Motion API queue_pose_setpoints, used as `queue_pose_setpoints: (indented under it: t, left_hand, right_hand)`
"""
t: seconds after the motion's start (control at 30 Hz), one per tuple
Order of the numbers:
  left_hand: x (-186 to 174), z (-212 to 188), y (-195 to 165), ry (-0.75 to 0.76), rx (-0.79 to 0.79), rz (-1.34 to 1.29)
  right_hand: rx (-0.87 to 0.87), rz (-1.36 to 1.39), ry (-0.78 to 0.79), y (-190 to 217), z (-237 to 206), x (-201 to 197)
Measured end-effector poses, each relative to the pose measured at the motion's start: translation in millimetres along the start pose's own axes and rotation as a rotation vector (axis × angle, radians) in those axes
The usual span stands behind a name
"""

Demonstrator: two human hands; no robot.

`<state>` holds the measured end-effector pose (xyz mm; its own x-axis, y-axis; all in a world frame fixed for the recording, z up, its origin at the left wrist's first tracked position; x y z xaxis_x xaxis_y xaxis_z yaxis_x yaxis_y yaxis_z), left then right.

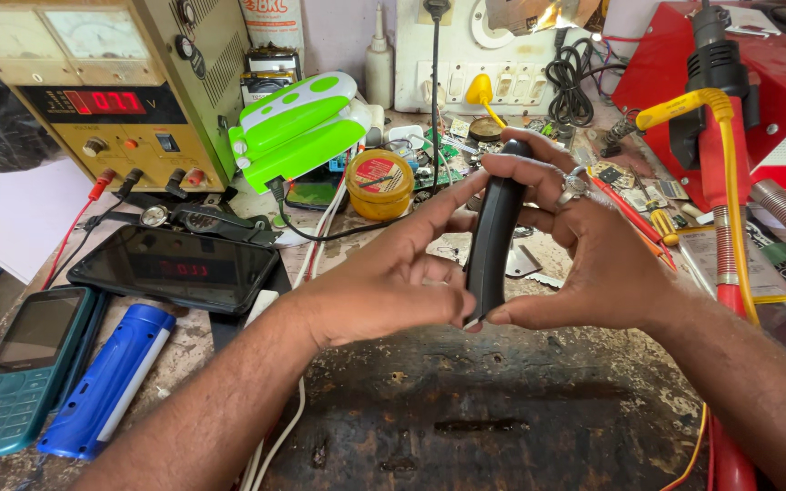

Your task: The person unscrews the screws of a black electric trimmer with a screwdriver, pries the casing open with a flat blade, separates the housing halves, and removes the internal circuit board and battery. They then attach red and black test leads to the exposed circuit board on the workbench.

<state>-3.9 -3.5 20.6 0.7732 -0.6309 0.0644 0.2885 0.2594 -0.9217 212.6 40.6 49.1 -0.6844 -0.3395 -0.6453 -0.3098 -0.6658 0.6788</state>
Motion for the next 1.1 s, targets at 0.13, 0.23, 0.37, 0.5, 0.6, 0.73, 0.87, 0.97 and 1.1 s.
queue_pose_setpoints:
  t: [0.13, 0.23, 0.37, 0.5, 0.6, 0.73, 0.87, 0.97, 1.1]
  left_hand:
    - [4.0, -0.2, 4.7, 0.017, 0.074, 0.007]
    - [4.0, 0.7, 6.8, 0.017, 0.089, 0.043]
    - [4.2, 0.8, 8.5, 0.018, 0.102, 0.025]
    - [4.7, 0.9, 9.9, 0.011, 0.099, 0.015]
    - [5.0, 1.3, 10.0, -0.015, 0.085, 0.040]
    - [6.4, 1.9, 7.5, -0.022, 0.082, 0.076]
    - [9.9, 2.3, 5.8, -0.066, 0.073, 0.151]
    - [12.3, 4.2, 5.3, -0.141, 0.103, 0.253]
    - [14.3, 4.7, 6.7, -0.267, 0.129, 0.520]
  right_hand:
    - [-0.019, -0.043, -0.005, 2.3, -0.3, 1.0]
    - [-0.031, -0.104, -0.022, 5.2, -1.2, -0.2]
    - [-0.070, -0.200, -0.034, 8.3, -1.4, -1.3]
    - [-0.063, -0.219, -0.041, 9.2, -1.1, -0.9]
    - [-0.084, -0.265, -0.052, 10.3, -1.6, -0.4]
    - [-0.031, -0.170, -0.065, 8.3, -2.0, 1.0]
    - [-0.006, -0.124, -0.042, 2.7, -2.7, 1.6]
    - [-0.071, -0.017, 0.022, -1.7, -1.7, 2.4]
    - [-0.006, 0.350, 0.081, -6.5, -1.3, 3.9]
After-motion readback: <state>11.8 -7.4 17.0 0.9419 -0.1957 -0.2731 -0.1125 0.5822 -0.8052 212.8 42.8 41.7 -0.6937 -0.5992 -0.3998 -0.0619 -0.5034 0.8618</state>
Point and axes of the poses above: each hand's wrist, its own z-axis towards the middle knuckle, its own x-axis out of the palm, y = z × x, the point moved 2 cm from there along z, towards the middle knuckle, and after that the axes turned 10 degrees about x, right-handed, at the moved point
